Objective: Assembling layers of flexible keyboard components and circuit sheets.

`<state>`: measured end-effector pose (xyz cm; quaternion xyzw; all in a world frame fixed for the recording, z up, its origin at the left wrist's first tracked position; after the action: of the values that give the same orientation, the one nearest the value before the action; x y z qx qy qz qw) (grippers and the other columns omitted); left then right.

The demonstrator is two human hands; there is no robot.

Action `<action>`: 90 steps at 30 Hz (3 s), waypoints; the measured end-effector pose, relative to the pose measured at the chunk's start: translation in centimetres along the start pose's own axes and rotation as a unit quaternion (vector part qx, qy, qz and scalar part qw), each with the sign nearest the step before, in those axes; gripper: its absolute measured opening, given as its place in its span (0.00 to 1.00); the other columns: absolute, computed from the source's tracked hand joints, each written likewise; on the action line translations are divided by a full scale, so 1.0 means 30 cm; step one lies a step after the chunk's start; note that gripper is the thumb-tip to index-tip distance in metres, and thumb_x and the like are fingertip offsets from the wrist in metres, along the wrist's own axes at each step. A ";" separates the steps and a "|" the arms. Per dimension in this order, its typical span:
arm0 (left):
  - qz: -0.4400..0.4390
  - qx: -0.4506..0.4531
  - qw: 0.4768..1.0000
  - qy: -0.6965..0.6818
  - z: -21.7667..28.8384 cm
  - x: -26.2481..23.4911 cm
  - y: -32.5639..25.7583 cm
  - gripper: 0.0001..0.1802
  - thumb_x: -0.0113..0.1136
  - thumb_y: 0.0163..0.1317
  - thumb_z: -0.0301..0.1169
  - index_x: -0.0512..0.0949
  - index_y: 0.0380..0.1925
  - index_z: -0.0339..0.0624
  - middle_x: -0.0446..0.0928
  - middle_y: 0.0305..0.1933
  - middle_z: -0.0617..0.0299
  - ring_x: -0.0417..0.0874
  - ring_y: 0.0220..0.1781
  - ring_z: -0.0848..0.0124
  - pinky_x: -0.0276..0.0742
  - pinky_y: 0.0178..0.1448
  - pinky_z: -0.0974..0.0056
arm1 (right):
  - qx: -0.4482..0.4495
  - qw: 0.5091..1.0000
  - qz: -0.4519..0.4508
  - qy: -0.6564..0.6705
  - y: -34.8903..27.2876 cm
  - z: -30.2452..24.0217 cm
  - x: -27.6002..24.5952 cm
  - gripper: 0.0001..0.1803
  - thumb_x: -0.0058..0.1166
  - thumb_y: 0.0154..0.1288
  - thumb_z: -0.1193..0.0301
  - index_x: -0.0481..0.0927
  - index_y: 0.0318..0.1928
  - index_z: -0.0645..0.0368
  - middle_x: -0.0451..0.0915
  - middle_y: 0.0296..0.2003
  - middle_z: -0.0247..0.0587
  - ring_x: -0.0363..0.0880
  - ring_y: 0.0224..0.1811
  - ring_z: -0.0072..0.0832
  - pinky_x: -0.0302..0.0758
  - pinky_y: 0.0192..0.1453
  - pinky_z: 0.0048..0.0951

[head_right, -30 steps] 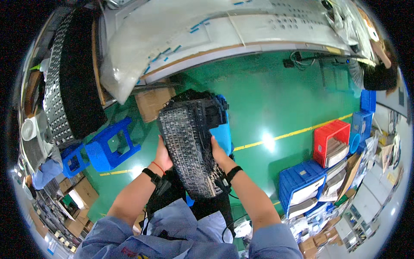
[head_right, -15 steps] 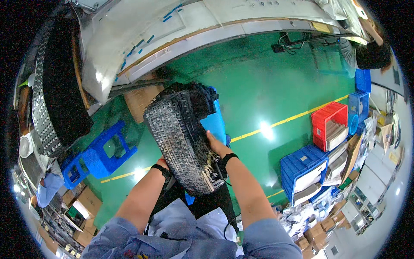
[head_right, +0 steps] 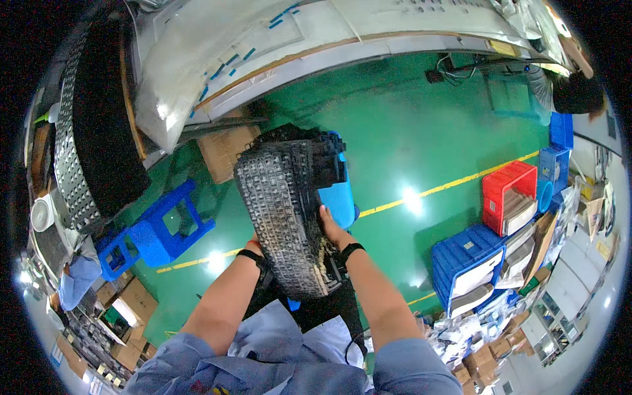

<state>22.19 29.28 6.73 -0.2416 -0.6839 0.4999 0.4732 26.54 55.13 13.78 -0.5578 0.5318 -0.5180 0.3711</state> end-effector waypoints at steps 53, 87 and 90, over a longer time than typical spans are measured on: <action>0.028 -0.006 1.000 -0.005 -0.192 0.424 -0.358 0.37 0.25 0.72 0.59 0.67 0.63 0.44 0.74 0.61 0.56 0.76 0.60 0.61 0.69 0.66 0.56 | -0.153 0.987 -0.021 0.044 -0.231 -0.015 -0.006 0.56 0.69 0.54 0.55 0.48 0.73 0.63 0.63 0.66 0.50 0.61 0.68 0.36 0.59 0.71 0.37; 0.018 0.032 0.999 -0.012 -0.038 0.354 -0.191 0.41 0.32 0.67 0.67 0.70 0.62 0.46 0.73 0.62 0.55 0.76 0.58 0.57 0.69 0.65 0.52 | 0.010 0.992 0.079 0.099 -0.264 -0.160 0.082 0.49 0.27 0.66 0.31 0.49 0.74 0.55 0.57 0.71 0.43 0.58 0.71 0.38 0.53 0.74 0.36; 0.030 -0.039 0.999 -0.005 -0.021 0.406 -0.217 0.42 0.33 0.66 0.67 0.71 0.61 0.45 0.75 0.60 0.54 0.77 0.56 0.55 0.69 0.64 0.49 | 0.023 0.986 0.092 0.139 -0.230 -0.116 0.069 0.49 0.26 0.66 0.31 0.49 0.74 0.55 0.59 0.70 0.42 0.58 0.71 0.37 0.55 0.73 0.37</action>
<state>18.37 36.85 17.65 -0.2776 -0.6978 0.4883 0.4445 24.39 54.70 21.48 -0.4201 0.6151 -0.5666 0.3523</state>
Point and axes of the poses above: each hand's wrist, its own y-axis towards the middle knuckle, its own x-axis out of the palm, z = x × y, the point moved 2 cm from there along y, towards the middle knuckle
